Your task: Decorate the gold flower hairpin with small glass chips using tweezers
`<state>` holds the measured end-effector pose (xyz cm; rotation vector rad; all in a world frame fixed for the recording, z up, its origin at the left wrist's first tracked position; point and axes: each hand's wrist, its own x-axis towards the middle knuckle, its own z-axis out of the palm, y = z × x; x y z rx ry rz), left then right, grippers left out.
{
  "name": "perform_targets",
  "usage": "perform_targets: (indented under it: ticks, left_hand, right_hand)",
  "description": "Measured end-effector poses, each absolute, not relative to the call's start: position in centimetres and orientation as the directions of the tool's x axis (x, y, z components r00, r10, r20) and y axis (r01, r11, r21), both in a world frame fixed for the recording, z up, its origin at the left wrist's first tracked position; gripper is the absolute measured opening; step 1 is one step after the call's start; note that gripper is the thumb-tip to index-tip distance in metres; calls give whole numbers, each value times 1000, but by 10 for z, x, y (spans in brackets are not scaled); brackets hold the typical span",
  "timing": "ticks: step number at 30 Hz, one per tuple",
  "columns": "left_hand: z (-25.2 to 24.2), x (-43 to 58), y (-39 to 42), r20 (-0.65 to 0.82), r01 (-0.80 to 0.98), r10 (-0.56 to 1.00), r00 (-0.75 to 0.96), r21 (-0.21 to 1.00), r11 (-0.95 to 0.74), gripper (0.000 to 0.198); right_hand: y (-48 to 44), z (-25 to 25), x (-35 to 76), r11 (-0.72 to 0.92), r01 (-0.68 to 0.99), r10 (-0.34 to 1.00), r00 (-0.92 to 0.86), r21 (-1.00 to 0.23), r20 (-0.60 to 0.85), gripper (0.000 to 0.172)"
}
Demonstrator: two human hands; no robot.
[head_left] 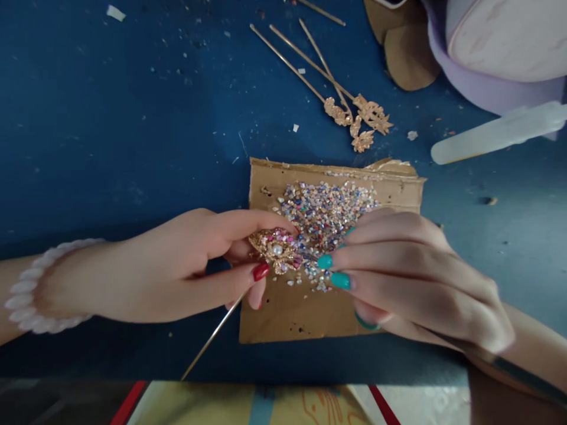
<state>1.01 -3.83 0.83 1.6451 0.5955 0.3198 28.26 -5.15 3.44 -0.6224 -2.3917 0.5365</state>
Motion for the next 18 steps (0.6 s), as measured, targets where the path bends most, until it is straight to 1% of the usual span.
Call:
perform_targets:
  ticks: [3,5,8,12,18]
  left_hand:
    - [8,12,-37,-124,196,558,820,978,-71,46]
    - [8,13,-37,-128,196,555,822,978,-65,46]
    - [8,13,-38,-139,198,554,821,979,-47,45]
    - [11,13,-41,-207,228,578,789,973,36,44]
    - [15,13,-43,-229,230,585,778,970,74,49]
  right_hand:
    - [-52,34,282,814,284,536,-704,-507,466,9]
    - [-53,33,282,802,304,557,-690,-515,461,8]
    - [-56,31,282,789,344,581,-689,-509,433,8]
    - [-59,32,284,785,408,594,-709,-466,380,12]
    - [-60,34,283,782,412,593,-723,-468,355,14]
